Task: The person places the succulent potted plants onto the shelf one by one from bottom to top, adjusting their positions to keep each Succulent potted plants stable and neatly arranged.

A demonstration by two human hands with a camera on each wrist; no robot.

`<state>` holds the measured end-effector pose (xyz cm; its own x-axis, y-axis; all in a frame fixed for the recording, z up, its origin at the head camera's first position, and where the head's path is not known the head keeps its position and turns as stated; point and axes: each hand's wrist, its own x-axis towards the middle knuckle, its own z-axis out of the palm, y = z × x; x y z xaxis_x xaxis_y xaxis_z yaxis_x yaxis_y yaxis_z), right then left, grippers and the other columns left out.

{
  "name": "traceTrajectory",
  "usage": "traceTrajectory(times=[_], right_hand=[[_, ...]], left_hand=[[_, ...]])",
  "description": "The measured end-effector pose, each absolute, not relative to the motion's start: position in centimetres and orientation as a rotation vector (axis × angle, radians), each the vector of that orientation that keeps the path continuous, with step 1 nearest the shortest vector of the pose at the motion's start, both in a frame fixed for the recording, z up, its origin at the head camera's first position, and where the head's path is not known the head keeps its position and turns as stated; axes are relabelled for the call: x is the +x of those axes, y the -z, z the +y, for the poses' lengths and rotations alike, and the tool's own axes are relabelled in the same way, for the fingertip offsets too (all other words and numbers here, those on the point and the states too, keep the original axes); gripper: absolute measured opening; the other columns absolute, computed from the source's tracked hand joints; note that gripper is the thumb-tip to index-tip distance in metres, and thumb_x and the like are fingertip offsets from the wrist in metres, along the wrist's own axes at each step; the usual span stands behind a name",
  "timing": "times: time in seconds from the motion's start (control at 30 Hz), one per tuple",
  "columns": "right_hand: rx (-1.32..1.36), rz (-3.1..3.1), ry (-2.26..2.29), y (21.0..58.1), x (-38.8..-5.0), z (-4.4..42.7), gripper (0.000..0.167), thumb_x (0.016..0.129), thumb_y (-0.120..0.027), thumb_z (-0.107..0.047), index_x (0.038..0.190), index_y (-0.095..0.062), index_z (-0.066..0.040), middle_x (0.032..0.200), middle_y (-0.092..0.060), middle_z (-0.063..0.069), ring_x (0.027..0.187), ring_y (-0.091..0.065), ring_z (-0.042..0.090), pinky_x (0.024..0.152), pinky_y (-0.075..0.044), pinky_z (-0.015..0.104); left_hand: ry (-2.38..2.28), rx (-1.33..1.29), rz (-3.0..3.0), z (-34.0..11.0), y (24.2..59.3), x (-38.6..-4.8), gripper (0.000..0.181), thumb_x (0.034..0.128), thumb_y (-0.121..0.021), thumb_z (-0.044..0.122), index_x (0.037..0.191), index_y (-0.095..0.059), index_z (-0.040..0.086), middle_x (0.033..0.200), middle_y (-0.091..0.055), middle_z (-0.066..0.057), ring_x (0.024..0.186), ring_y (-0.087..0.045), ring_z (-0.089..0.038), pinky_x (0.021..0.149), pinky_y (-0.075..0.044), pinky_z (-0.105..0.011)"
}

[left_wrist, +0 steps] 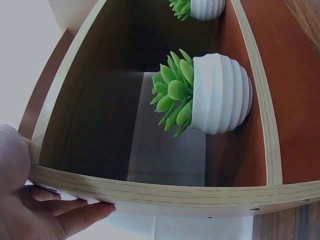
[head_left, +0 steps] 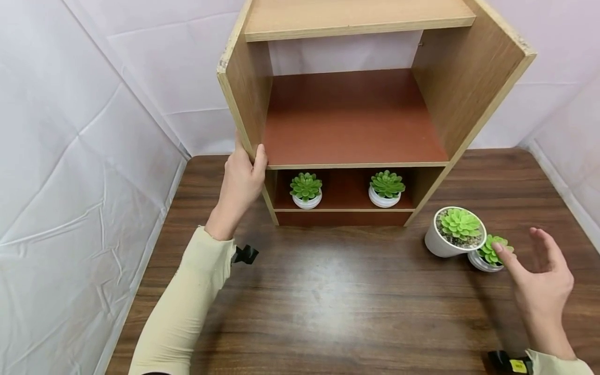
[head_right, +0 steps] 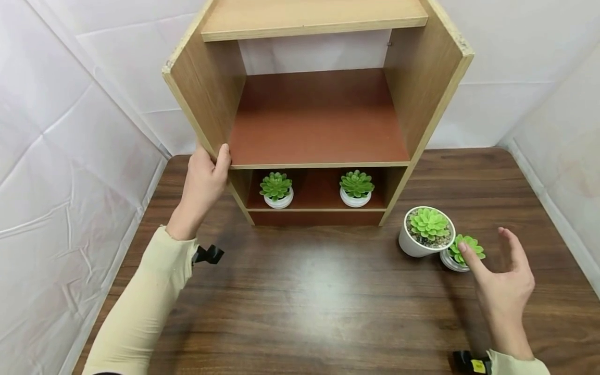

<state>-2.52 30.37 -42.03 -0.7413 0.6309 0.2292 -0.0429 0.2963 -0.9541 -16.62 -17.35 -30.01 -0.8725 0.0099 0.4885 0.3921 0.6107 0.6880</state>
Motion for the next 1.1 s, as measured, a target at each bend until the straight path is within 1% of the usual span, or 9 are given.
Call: traceTrajectory(times=[0.03, 0.13, 0.33, 0.4, 0.6, 0.77, 0.87, 0.93, 1.1], right_hand=[[-0.544, -1.988, -1.494, 42.1, -2.5, 30.4, 0.067, 0.076, -0.079, 0.006, 0.137, -0.057, -0.009, 0.137, -0.054, 0.005, 0.132, -0.042, 0.015, 0.102, -0.031, 0.017], [-0.591, -2.003, -1.527, 42.5, -2.5, 30.4, 0.068, 0.076, -0.079, 0.005, 0.138, -0.056, -0.012, 0.138, -0.052, 0.004, 0.132, -0.041, 0.014, 0.103, -0.029, 0.016], [-0.655, -1.916, -1.7, 43.0, -2.5, 30.4, 0.071, 0.072, -0.082, 0.008, 0.135, -0.057, -0.013, 0.13, -0.055, 0.002, 0.13, -0.044, 0.013, 0.094, -0.038, 0.013], [-0.686, -1.957, -1.69, 43.1, -2.6, 30.4, 0.072, 0.073, -0.083, 0.006, 0.137, -0.056, -0.015, 0.131, -0.055, 0.0, 0.129, -0.045, 0.012, 0.093, -0.038, 0.012], [-0.739, -2.082, -1.605, 43.7, -2.5, 30.4, 0.077, 0.073, -0.084, 0.001, 0.142, -0.052, -0.013, 0.137, -0.054, 0.001, 0.129, -0.045, 0.011, 0.098, -0.034, 0.013], [-0.786, -1.951, -1.747, 44.2, -2.4, 30.4, 0.083, 0.069, -0.085, 0.007, 0.142, -0.051, -0.009, 0.139, -0.053, 0.007, 0.129, -0.046, 0.012, 0.099, -0.033, 0.014], [-0.797, -1.917, -1.787, 44.6, -2.2, 30.5, 0.084, 0.069, -0.085, 0.008, 0.143, -0.049, -0.008, 0.141, -0.051, 0.01, 0.13, -0.045, 0.013, 0.099, -0.033, 0.014], [-0.806, -1.927, -1.778, 44.8, -2.1, 30.6, 0.084, 0.069, -0.085, 0.007, 0.143, -0.049, -0.008, 0.14, -0.052, 0.009, 0.129, -0.046, 0.012, 0.099, -0.034, 0.014], [-0.804, -1.947, -1.731, 45.3, -2.2, 30.7, 0.08, 0.068, -0.087, 0.005, 0.14, -0.054, -0.009, 0.132, -0.058, 0.003, 0.124, -0.05, 0.01, 0.096, -0.036, 0.013]], left_hand=[[1.178, -0.318, -2.395, -17.3, 29.9, -16.6, 0.037, 0.1018, -0.045, 0.021, 0.128, -0.041, -0.005, 0.082, -0.058, -0.014, 0.071, -0.057, -0.03, 0.066, -0.048, -0.044], [1.182, -0.316, -2.388, -17.3, 29.7, -16.6, 0.035, 0.1018, -0.045, 0.021, 0.125, -0.042, -0.004, 0.08, -0.057, -0.013, 0.069, -0.056, -0.029, 0.064, -0.047, -0.043], [1.193, -0.299, -2.401, -17.4, 29.4, -16.6, 0.036, 0.1023, -0.044, 0.023, 0.126, -0.041, -0.004, 0.082, -0.058, -0.013, 0.072, -0.057, -0.029, 0.067, -0.047, -0.044], [1.201, -0.295, -2.403, -17.5, 29.3, -16.6, 0.037, 0.1027, -0.044, 0.024, 0.128, -0.041, -0.004, 0.082, -0.058, -0.013, 0.071, -0.056, -0.029, 0.066, -0.047, -0.043], [1.211, -0.303, -2.396, -17.5, 29.1, -16.7, 0.039, 0.1031, -0.044, 0.024, 0.13, -0.039, -0.003, 0.084, -0.057, -0.013, 0.072, -0.055, -0.028, 0.067, -0.047, -0.042], [1.21, -0.3, -2.402, -17.3, 29.2, -16.6, 0.039, 0.103, -0.044, 0.024, 0.132, -0.038, -0.003, 0.085, -0.057, -0.014, 0.074, -0.056, -0.029, 0.069, -0.047, -0.043], [1.212, -0.3, -2.402, -17.3, 29.4, -16.5, 0.038, 0.1028, -0.044, 0.022, 0.131, -0.039, -0.003, 0.086, -0.057, -0.014, 0.075, -0.056, -0.029, 0.07, -0.047, -0.044], [1.209, -0.3, -2.401, -17.2, 29.7, -16.4, 0.037, 0.1023, -0.045, 0.021, 0.13, -0.039, -0.003, 0.084, -0.057, -0.014, 0.075, -0.056, -0.029, 0.069, -0.047, -0.044], [1.209, -0.311, -2.391, -17.2, 30.0, -16.5, 0.037, 0.1022, -0.045, 0.021, 0.129, -0.04, -0.003, 0.083, -0.057, -0.014, 0.072, -0.057, -0.029, 0.067, -0.048, -0.043]])
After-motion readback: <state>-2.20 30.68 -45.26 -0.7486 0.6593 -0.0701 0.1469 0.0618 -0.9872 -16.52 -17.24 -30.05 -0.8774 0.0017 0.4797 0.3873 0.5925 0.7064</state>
